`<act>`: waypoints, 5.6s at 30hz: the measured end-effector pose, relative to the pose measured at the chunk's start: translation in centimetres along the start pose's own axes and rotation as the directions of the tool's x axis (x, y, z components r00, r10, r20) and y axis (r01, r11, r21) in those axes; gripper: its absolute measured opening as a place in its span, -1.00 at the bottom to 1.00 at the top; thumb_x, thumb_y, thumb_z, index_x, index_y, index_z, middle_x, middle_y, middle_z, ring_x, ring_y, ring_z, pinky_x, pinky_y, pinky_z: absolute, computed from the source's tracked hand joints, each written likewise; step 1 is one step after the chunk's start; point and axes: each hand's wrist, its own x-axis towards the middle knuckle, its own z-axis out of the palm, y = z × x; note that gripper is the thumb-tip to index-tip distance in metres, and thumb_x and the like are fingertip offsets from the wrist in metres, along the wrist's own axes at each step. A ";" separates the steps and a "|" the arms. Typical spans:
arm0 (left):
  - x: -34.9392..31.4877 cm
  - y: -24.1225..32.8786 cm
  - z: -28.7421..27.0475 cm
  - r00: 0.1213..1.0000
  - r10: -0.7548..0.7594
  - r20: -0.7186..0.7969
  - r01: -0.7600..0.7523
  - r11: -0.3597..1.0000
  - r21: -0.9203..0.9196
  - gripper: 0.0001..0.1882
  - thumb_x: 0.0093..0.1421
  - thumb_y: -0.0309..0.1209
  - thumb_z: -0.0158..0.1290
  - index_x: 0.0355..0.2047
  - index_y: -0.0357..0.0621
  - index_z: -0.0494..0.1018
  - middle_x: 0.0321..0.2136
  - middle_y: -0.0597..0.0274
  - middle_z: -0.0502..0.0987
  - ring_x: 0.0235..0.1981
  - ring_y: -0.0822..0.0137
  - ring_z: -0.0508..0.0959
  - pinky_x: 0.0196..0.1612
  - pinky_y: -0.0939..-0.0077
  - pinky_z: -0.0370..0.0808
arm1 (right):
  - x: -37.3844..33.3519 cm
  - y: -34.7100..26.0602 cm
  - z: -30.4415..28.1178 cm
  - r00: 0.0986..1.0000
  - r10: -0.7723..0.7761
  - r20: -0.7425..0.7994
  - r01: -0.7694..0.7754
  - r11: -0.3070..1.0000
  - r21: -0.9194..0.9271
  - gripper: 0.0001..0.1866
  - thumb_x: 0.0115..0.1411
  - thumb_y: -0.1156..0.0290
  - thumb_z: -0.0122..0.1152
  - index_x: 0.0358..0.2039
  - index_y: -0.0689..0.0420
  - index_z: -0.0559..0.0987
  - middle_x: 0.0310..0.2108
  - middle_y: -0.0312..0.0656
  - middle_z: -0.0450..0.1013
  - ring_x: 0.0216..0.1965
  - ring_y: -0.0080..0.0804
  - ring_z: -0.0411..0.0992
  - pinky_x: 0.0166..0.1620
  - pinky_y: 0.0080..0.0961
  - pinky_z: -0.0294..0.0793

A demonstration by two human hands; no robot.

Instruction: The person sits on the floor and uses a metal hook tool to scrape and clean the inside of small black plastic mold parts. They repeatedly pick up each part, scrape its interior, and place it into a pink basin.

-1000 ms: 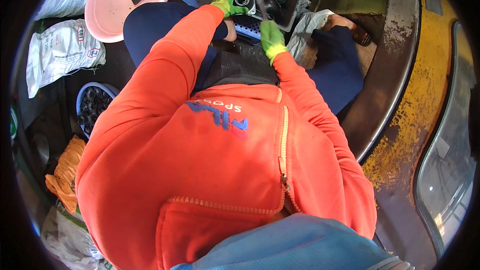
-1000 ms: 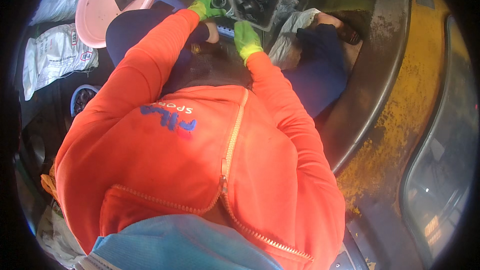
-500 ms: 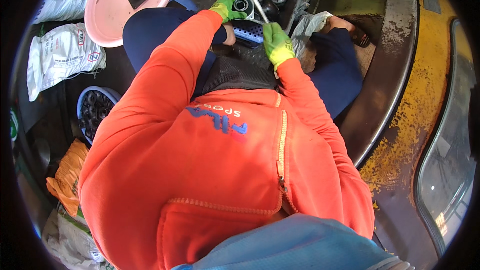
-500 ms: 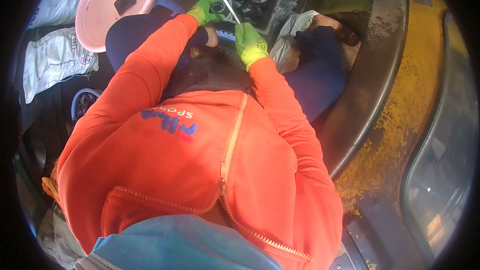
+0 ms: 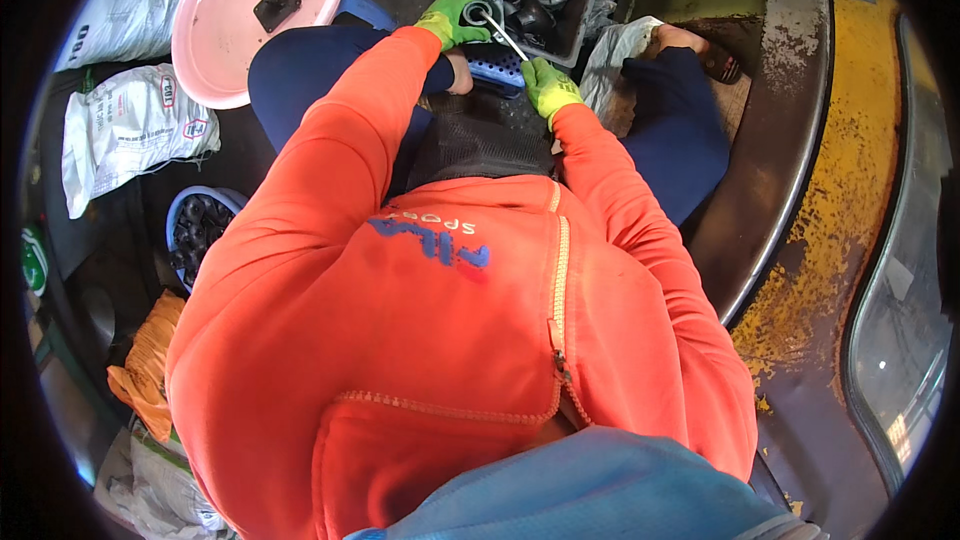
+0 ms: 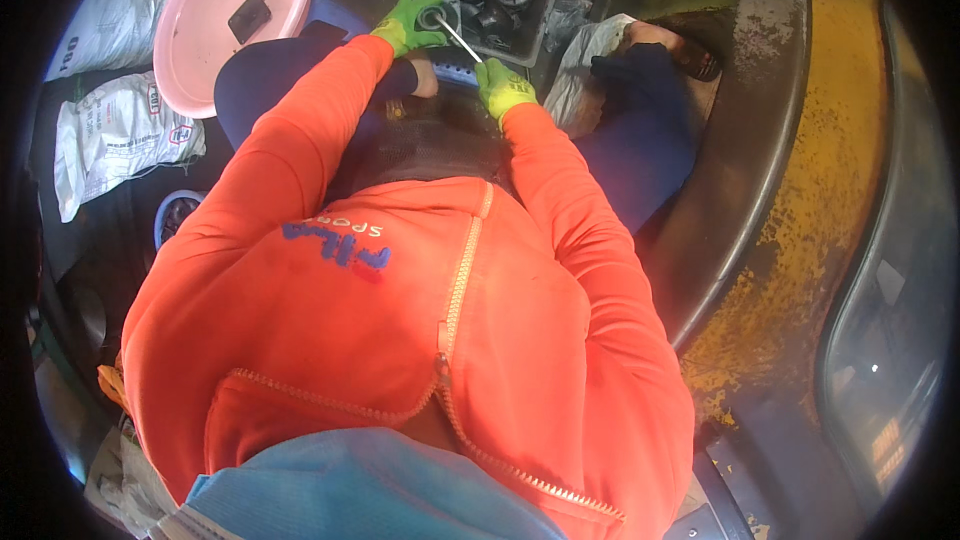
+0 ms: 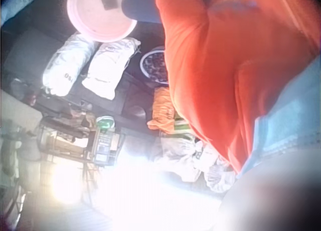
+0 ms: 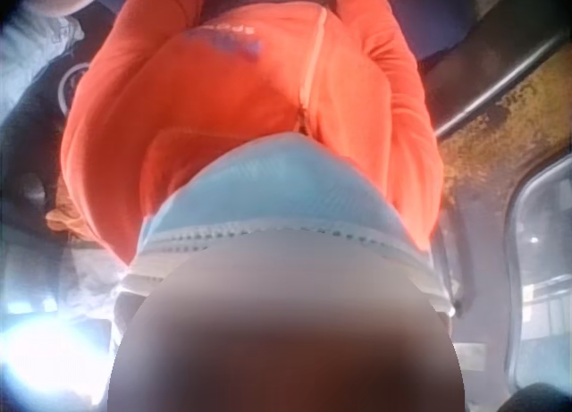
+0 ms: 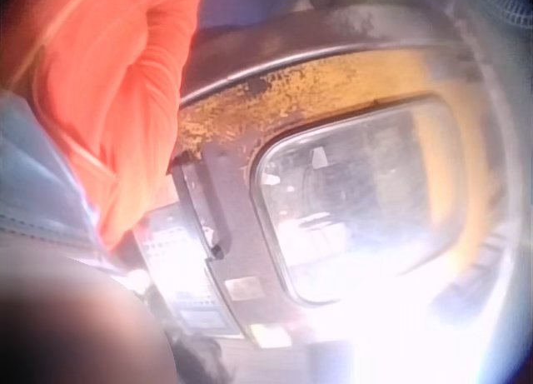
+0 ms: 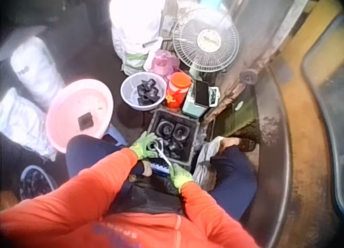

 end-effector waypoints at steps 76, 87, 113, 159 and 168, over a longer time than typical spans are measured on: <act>3.8 5.8 0.4 0.913 -0.127 0.387 0.309 -0.405 -0.861 -0.69 0.18 -0.04 0.04 -0.26 0.04 0.52 -0.42 0.31 0.59 -0.55 0.40 0.51 -0.40 0.43 0.52 | -22.3 3.9 -42.6 0.007 0.362 -0.932 0.785 0.576 0.230 -0.79 0.24 0.29 0.11 -0.26 0.18 0.48 -0.69 -0.40 0.09 -0.72 -0.58 0.09 -0.63 -0.57 0.09; 1.3 -1.5 0.4 0.957 -0.177 0.230 0.121 -0.476 -0.871 -0.55 0.21 0.08 -0.07 -0.19 0.03 0.52 -0.54 0.27 0.59 -0.85 0.44 0.29 -0.80 0.55 0.20 | -16.0 4.6 -50.2 0.393 0.234 -0.889 0.101 0.950 0.295 -0.36 0.04 0.02 0.29 -0.03 0.22 0.37 -0.37 -0.22 0.42 -0.49 -0.59 0.37 -0.43 -0.61 0.34; 3.4 17.1 -9.3 0.966 -0.252 0.058 -0.005 -0.242 -0.970 -0.62 0.28 -0.06 -0.11 -0.09 0.00 0.48 -0.76 0.47 0.34 -0.84 0.54 0.07 -0.76 0.62 0.02 | -42.2 43.1 -64.9 -0.401 0.339 -0.851 -0.755 0.404 0.517 -0.61 0.19 0.22 -0.09 -0.12 0.17 0.55 -0.08 0.01 0.46 -0.04 -0.02 0.44 0.01 -0.22 0.41; -19.3 -17.3 -21.0 0.490 -0.866 -0.096 0.841 0.441 0.314 -0.65 0.10 -0.19 0.02 -0.14 0.00 0.54 -0.15 0.07 0.56 -0.07 0.08 0.53 -0.02 0.24 0.44 | -5.3 9.1 -46.8 0.369 0.309 -0.877 0.526 0.708 0.471 -0.77 0.11 0.32 0.20 -0.25 0.08 0.42 -0.39 -0.06 0.45 -0.36 -0.22 0.44 -0.25 -0.31 0.40; -13.7 -3.0 -27.1 0.661 -0.369 -0.653 0.192 0.925 -0.328 -0.60 0.10 -0.51 -0.10 -0.02 -0.14 0.45 -0.27 0.09 0.57 -0.49 0.31 0.50 -0.43 0.50 0.44 | -9.9 5.7 -42.4 0.244 0.338 -0.909 0.591 0.691 0.416 -0.56 0.09 0.32 0.20 -0.09 0.20 0.27 -0.27 -0.04 0.40 -0.26 -0.28 0.41 -0.22 -0.32 0.45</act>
